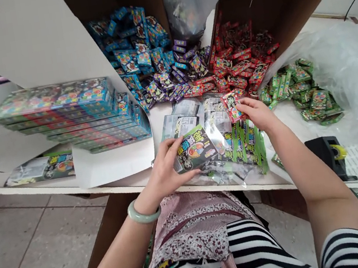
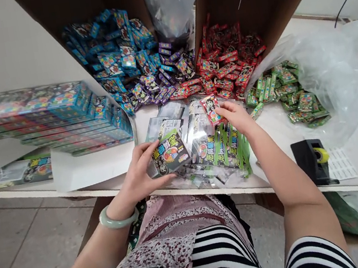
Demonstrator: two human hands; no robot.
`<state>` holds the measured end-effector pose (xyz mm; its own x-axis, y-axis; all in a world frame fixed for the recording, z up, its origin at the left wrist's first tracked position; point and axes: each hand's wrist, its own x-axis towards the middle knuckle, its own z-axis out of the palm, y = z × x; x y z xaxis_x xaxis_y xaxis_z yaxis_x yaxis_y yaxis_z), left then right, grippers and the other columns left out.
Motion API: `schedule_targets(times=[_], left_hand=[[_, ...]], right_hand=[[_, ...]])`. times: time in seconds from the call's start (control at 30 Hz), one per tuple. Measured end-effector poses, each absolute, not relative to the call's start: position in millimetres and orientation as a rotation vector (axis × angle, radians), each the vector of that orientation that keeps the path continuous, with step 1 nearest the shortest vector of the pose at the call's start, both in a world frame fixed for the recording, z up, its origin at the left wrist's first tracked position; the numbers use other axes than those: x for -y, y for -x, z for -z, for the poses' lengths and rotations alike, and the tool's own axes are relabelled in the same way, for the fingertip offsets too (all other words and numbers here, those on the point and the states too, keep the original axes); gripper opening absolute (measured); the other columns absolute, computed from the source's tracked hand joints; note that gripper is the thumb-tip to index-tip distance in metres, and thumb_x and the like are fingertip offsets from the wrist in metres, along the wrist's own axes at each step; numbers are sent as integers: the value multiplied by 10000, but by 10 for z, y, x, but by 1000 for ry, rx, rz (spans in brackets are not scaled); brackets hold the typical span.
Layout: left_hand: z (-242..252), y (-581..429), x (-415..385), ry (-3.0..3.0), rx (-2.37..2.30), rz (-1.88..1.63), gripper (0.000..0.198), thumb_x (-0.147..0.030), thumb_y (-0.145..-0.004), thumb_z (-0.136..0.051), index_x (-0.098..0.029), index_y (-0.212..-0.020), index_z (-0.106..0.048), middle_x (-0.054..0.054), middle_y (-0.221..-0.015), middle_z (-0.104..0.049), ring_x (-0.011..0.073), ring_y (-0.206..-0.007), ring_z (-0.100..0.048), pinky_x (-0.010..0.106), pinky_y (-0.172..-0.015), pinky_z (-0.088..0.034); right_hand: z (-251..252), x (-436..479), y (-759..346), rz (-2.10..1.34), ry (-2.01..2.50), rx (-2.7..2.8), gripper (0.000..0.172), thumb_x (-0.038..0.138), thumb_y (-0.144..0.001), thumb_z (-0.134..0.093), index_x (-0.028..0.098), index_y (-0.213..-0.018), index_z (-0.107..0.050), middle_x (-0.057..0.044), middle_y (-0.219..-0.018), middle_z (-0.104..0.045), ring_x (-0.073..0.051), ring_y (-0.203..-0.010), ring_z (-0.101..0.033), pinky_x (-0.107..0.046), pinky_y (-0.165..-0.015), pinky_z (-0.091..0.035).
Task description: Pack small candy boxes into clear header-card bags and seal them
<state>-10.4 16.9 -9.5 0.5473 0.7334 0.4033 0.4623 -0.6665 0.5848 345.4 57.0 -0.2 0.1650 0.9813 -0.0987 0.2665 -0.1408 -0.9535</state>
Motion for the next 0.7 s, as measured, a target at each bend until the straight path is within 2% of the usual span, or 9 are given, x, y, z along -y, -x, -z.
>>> schedule_targets(times=[0.1,0.17,0.27,0.37,0.43,0.53,0.6,0.7], left_hand=[[103,123,-130,-2381,-998,-895,932,-557,-791,-774,-269,-1557,-327,130,-1313,-464,319,-1237,-529,516,-1071,-509],[112,119,-110,-2386,-997,-888,930,-558,-784,-780,-267,-1549,-340,133,-1311,-469,322,-1236,-532,525,-1070,-507],[127,78,-96,-2413,-973,-848,936,-569,-773,-785,-258,-1542,-352,142,-1314,-471,336,-1239,-536,552,-1073,-497],[140,47,-85,-2450,-986,-811,941,-572,-766,-788,-242,-1537,-360,149,-1311,-483,355,-1239,-538,581,-1078,-483],[147,58,-74,-2454,-1024,-821,962,-572,-755,-798,-235,-1539,-355,151,-1314,-490,358,-1244,-537,581,-1084,-480],[161,90,-57,-2441,-1065,-823,972,-555,-742,-813,-228,-1536,-357,149,-1341,-486,351,-1269,-530,559,-1106,-473],[172,90,-48,-2437,-1043,-807,961,-543,-741,-818,-221,-1527,-370,152,-1352,-485,351,-1283,-525,556,-1120,-463],[187,54,-41,-2433,-987,-779,959,-532,-748,-817,-219,-1532,-360,166,-1373,-475,360,-1305,-509,567,-1128,-450]], right_hand=[[-87,-309,-3547,-985,1607,1526,427,470,-801,-657,260,-1164,-737,-28,-1076,-726,-208,-927,-660,-382,-893,-527],[-170,-269,-3591,-1051,1605,1877,366,394,-856,-603,273,-1162,-762,-35,-1113,-720,-227,-1028,-655,-406,-1000,-481],[-283,-294,-3544,-1065,1600,2293,333,253,-872,-551,258,-1107,-788,-55,-1138,-720,-251,-1078,-648,-425,-1037,-462],[-324,-234,-3407,-516,1790,2268,337,212,-887,-547,219,-1154,-754,-103,-1335,-648,-327,-1234,-569,-527,-1094,-400],[-274,-95,-3338,-263,1881,2142,352,308,-919,-574,194,-1228,-698,-140,-1377,-613,-369,-1269,-535,-580,-1082,-396],[-85,187,-3308,-298,1937,2110,616,503,-821,-720,176,-1329,-597,-179,-1327,-620,-402,-1223,-561,-590,-1014,-462],[38,352,-3313,-335,1959,2078,749,513,-743,-785,167,-1366,-553,-196,-1303,-619,-413,-1199,-577,-594,-994,-482],[24,525,-3307,-280,1868,1950,708,415,-748,-758,165,-1373,-539,-200,-1306,-603,-405,-1225,-567,-603,-1035,-463]])
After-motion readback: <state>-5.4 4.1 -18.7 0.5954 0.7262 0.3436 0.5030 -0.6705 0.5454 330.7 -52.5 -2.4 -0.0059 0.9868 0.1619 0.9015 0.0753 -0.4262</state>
